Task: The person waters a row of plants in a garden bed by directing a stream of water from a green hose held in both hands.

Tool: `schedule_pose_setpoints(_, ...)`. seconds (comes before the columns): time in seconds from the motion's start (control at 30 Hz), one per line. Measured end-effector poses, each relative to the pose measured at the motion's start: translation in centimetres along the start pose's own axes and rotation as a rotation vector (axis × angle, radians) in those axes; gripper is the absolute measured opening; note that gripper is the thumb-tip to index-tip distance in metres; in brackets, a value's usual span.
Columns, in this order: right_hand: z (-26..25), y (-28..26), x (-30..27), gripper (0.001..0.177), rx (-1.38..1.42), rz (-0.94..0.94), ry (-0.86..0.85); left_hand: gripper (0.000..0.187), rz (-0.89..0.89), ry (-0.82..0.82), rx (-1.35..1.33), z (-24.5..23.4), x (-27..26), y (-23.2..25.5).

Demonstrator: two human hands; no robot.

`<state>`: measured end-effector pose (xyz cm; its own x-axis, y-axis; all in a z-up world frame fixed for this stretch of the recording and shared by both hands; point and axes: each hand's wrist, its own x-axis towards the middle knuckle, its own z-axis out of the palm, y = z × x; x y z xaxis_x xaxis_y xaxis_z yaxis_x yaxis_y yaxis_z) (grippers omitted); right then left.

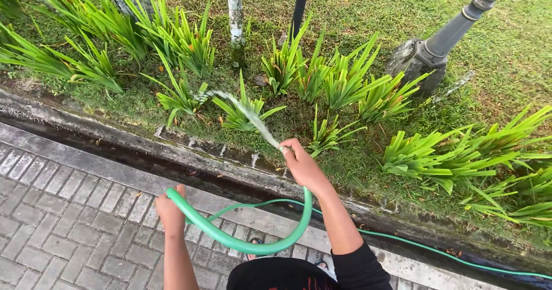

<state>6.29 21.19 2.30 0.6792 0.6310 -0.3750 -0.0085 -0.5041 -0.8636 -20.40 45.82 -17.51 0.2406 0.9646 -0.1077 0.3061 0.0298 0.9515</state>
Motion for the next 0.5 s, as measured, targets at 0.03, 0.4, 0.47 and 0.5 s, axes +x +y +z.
schedule_pose_setpoints(0.03, -0.2, 0.0, -0.3, 0.026, -0.027, 0.014, -0.031, 0.038, -0.012, -0.018, -0.007, 0.0, 0.0, 0.1)
schedule_pose_setpoints(0.4, -1.8, 3.1, -1.2, 0.026, 0.025, 0.010, -0.015, 0.037, -0.017, -0.079, -0.055, 1.9, -1.4, 3.4)
schedule_pose_setpoints(0.47, -2.2, 4.4, -0.9, 0.026, 0.057, -0.017, 0.111, 0.038, -0.015, -0.083, -0.083, 2.3, -1.5, 3.5)
schedule_pose_setpoints(0.5, -2.6, 4.0, -1.4, 0.026, 0.059, -0.016, 0.116, 0.038, -0.014, -0.088, -0.082, 2.5, -1.6, 3.6)
